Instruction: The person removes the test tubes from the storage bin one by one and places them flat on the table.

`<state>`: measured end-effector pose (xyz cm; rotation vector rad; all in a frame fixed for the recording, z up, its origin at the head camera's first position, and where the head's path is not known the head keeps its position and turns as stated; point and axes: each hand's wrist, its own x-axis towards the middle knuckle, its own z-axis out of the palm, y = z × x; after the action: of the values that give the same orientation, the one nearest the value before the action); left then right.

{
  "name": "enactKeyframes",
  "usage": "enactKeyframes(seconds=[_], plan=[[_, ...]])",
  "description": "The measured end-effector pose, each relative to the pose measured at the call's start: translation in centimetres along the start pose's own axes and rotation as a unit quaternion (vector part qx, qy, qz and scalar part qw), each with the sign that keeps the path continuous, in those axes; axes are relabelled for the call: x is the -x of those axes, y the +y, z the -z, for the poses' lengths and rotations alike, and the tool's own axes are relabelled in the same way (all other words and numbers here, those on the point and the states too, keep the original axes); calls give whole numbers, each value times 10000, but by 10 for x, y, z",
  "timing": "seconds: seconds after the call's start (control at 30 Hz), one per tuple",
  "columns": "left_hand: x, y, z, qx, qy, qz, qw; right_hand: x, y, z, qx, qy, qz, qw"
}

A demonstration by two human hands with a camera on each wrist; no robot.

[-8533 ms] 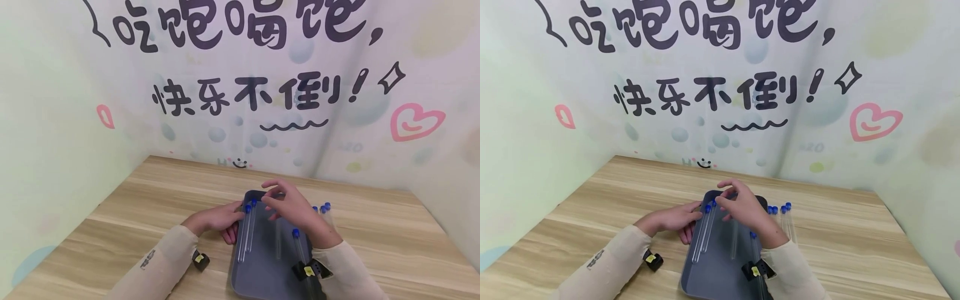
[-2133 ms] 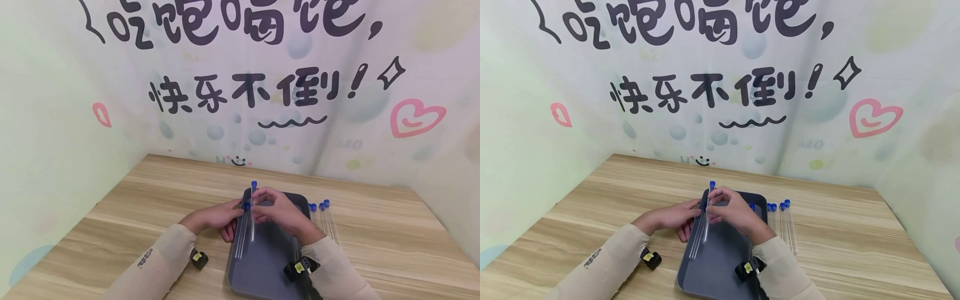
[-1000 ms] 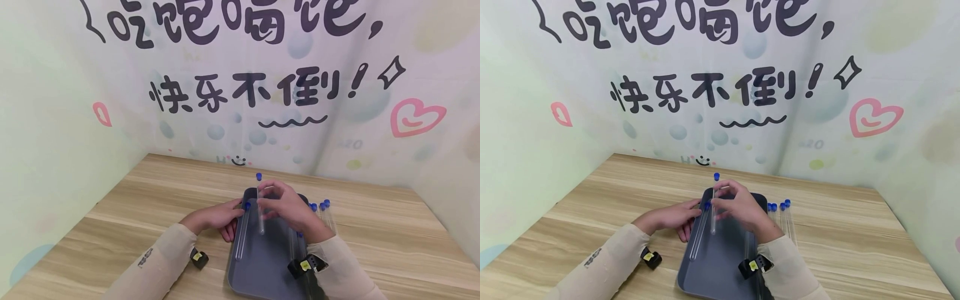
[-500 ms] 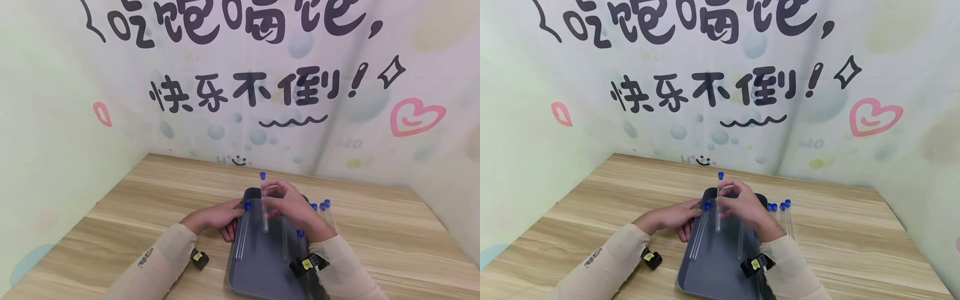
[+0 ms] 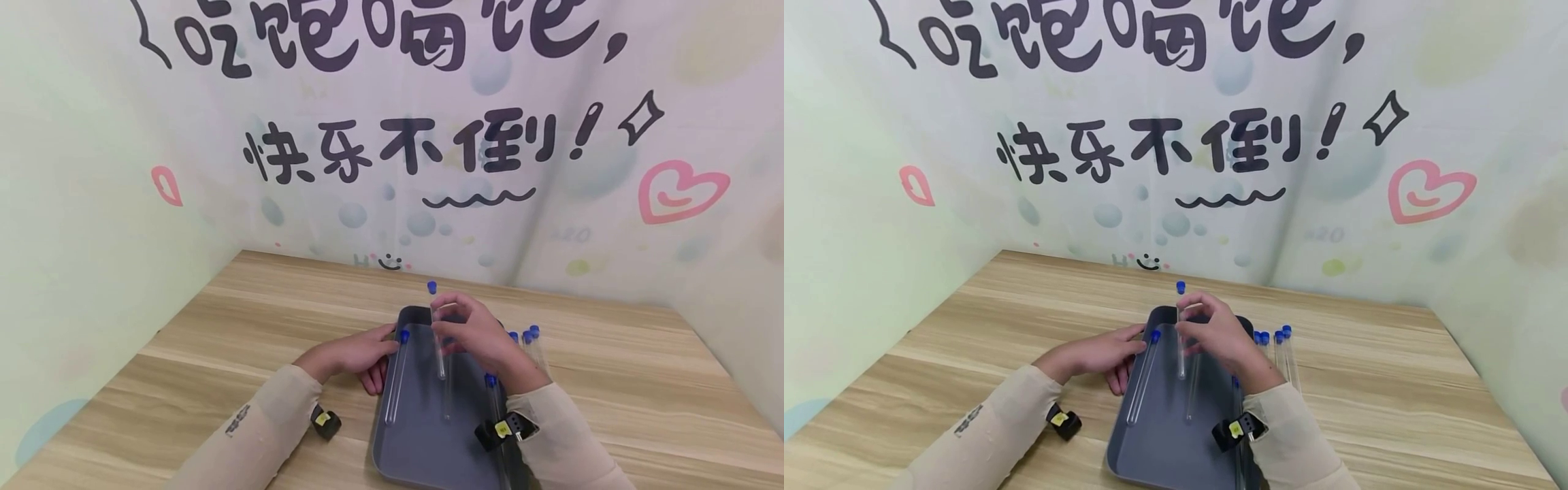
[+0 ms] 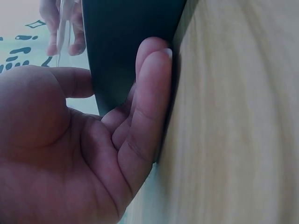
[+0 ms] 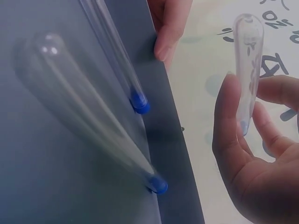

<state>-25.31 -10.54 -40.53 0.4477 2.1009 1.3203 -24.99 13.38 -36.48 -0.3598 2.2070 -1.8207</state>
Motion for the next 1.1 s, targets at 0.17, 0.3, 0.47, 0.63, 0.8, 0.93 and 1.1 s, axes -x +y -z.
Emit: enactKeyframes(seconds=[0.17, 0.3, 0.47, 0.63, 0.8, 0.93, 1.1], plan=[[0, 0, 0, -8, 29, 34, 10000, -1, 1, 1, 83, 5, -16, 10000], [0, 0, 0, -25, 50, 53, 10000, 0, 2, 2, 164, 32, -39, 9999], [-1, -1, 1, -19, 48, 34, 10000, -2, 4, 2, 235, 45, -47, 9997], [-2, -2, 0, -11, 36, 15, 10000, -3, 7, 1, 260, 53, -71, 9996], [-2, -2, 0, -14, 35, 1, 10000, -3, 7, 1, 280, 54, -102, 9995], [0, -2, 0, -34, 16, -4, 10000, -3, 7, 0, 358, 62, -183, 9992], [0, -1, 1, -58, -28, 39, 10000, -3, 8, 0, 428, 64, -250, 9987]])
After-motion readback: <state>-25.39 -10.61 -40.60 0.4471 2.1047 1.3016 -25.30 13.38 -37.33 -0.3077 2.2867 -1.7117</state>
